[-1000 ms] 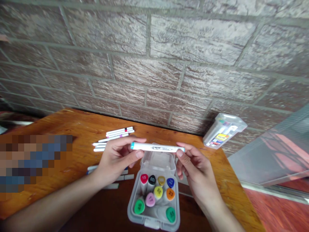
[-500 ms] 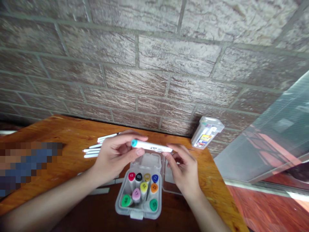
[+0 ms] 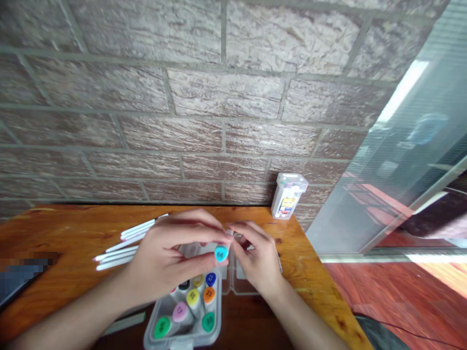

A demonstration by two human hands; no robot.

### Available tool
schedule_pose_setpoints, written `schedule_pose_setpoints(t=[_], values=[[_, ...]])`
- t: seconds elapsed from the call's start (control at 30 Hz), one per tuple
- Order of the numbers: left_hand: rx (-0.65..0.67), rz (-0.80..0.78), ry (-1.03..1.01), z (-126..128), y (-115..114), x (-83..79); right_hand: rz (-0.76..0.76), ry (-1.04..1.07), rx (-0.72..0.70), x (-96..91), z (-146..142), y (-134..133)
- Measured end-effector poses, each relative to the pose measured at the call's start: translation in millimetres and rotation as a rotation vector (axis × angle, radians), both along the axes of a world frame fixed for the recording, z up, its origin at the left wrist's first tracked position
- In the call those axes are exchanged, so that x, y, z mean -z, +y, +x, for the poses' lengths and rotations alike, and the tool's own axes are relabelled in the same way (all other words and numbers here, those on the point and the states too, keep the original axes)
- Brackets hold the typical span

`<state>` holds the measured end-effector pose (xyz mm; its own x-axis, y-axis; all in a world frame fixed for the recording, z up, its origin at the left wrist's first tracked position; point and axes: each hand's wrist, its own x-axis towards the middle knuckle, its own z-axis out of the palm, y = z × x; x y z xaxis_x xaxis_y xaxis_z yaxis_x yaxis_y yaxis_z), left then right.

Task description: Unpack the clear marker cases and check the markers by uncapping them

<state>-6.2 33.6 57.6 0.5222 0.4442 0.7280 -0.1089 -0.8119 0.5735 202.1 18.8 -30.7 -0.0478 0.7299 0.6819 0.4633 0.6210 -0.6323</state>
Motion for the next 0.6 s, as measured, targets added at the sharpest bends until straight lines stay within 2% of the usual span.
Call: schedule_pose_setpoints(t=[0.23, 0.6], values=[[-0.063, 0.053, 0.031, -7.4, -5.5, 0.7, 0.003, 0.026, -0.008, -1.2, -2.4, -2.2], [-0.061, 0.077, 0.048, -8.4, -6.0, -0.7, 0.065, -0.045, -0.002, -1.4, -2.1, -3.2]])
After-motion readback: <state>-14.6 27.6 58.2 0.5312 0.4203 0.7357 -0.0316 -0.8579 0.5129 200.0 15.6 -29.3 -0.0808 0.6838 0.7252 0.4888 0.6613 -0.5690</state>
